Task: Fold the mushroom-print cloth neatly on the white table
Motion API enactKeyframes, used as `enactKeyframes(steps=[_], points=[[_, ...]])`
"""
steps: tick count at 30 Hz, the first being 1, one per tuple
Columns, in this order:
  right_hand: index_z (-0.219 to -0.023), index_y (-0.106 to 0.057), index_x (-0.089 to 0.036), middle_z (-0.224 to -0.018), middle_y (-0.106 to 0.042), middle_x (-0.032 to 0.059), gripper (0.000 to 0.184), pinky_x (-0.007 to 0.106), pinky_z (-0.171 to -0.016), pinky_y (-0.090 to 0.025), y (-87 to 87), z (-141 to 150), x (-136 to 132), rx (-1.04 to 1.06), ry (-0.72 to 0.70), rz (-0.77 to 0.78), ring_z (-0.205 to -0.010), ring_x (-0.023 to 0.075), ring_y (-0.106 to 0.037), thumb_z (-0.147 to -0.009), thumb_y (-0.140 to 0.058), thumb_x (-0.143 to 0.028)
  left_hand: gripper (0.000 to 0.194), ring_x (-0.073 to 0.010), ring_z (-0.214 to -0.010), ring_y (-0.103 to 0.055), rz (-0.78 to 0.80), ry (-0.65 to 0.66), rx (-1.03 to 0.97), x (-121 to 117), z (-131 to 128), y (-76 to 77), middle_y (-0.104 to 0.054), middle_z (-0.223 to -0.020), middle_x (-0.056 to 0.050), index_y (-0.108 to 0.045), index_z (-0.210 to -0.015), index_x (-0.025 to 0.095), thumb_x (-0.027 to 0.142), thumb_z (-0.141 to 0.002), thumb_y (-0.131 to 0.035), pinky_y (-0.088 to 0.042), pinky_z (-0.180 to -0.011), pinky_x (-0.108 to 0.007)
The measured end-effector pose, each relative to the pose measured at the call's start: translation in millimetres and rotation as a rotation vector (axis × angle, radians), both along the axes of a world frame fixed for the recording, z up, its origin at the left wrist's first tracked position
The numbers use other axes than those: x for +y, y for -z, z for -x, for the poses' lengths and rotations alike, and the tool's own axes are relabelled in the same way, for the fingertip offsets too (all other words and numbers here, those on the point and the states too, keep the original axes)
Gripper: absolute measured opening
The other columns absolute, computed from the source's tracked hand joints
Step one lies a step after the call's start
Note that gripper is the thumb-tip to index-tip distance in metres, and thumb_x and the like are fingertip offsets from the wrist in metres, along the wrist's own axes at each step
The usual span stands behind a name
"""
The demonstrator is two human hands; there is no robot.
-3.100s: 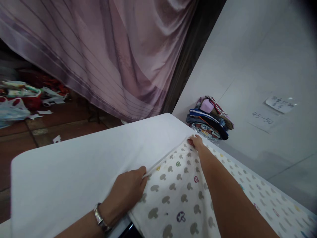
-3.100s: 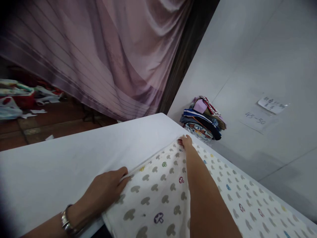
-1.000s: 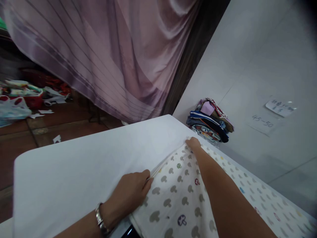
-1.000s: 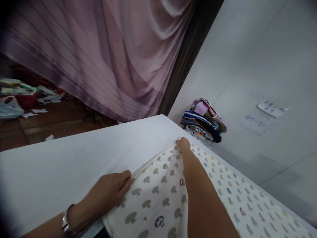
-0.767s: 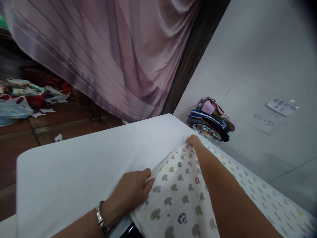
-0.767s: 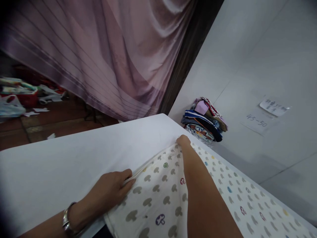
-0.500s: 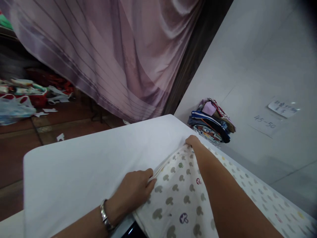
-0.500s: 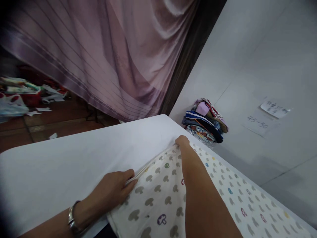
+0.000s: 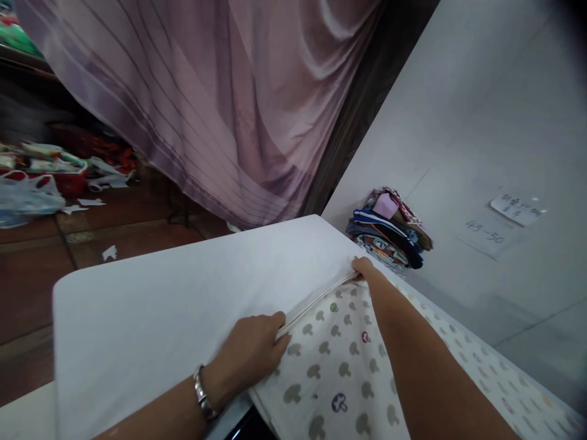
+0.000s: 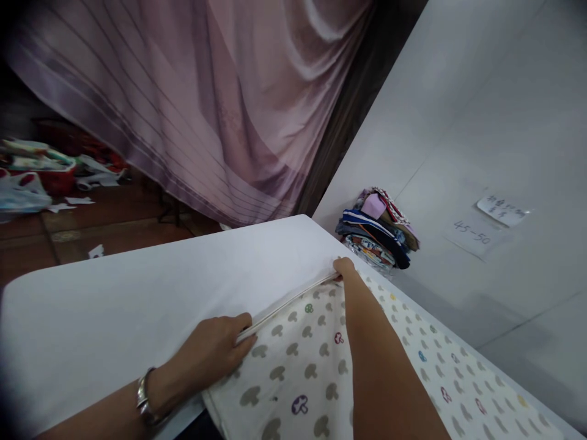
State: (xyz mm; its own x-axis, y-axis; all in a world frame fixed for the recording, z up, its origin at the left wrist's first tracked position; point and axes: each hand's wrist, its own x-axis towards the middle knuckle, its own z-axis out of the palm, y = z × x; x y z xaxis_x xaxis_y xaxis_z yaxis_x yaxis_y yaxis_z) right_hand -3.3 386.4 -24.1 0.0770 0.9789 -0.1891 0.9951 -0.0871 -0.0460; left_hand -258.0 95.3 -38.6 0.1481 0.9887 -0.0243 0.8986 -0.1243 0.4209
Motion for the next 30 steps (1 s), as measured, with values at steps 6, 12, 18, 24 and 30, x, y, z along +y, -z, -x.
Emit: enactKeyframes(steps=[6,12,18,24,30], points=[[-0.117,-0.053,-0.015,-0.116,-0.055,0.0087,0.034,0.04,-0.082,-0.05,3.7,-2,-6,-0.016,0.031,-0.012,-0.097,0.0196,-0.057,-0.089,-0.054,-0.034,0.024,-0.021,-0.072,-0.059,-0.017,0.008,0.001,-1,1,2.5,-0.065,-0.079,-0.004,-0.052,-0.085,0.022,0.04,-0.085,-0.036,-0.038,-0.061,-0.031],[-0.117,-0.053,-0.015,-0.116,-0.055,0.0085,0.033,0.04,-0.081,-0.05,10.0,4,-8,-0.019,0.036,-0.043,-0.097,0.0195,-0.057,-0.089,-0.054,-0.034,0.024,-0.0209,-0.072,-0.059,-0.004,0.005,0.014,-1,0,-0.2,-0.064,-0.079,-0.004,-0.054,-0.085,0.022,0.039,-0.085,-0.036,-0.039,-0.062,-0.031],[-0.115,-0.053,-0.015,-0.113,-0.056,0.0078,0.032,0.038,-0.079,-0.051,12.3,4,-6,-0.024,0.141,-0.03,-0.094,0.0184,-0.058,-0.09,-0.053,-0.034,0.023,-0.0215,-0.072,-0.059,-0.03,0.008,0.001,-1,1,2.5,-0.064,-0.078,-0.004,-0.053,-0.083,0.021,0.037,-0.085,-0.037,-0.039,-0.062,-0.032],[-0.115,-0.054,-0.015,-0.114,-0.056,0.0087,0.032,0.038,-0.08,-0.05,4.2,-12,-7,-0.03,0.13,-0.011,-0.096,0.019,-0.058,-0.089,-0.054,-0.034,0.023,-0.0211,-0.073,-0.059,-0.04,0.003,-0.009,-1,1,5.1,-0.064,-0.079,-0.005,-0.053,-0.085,0.021,0.036,-0.085,-0.036,-0.039,-0.063,-0.032],[-0.117,-0.053,-0.015,-0.117,-0.055,0.009,0.034,0.04,-0.082,-0.05,2.9,-15,-9,-0.031,0.054,-0.11,-0.098,0.0198,-0.057,-0.089,-0.054,-0.034,0.023,-0.0215,-0.073,-0.06,-0.02,-0.028,-0.004,0,2,4.3,-0.064,-0.08,-0.005,-0.053,-0.086,0.021,0.036,-0.087,-0.035,-0.039,-0.063,-0.032]])
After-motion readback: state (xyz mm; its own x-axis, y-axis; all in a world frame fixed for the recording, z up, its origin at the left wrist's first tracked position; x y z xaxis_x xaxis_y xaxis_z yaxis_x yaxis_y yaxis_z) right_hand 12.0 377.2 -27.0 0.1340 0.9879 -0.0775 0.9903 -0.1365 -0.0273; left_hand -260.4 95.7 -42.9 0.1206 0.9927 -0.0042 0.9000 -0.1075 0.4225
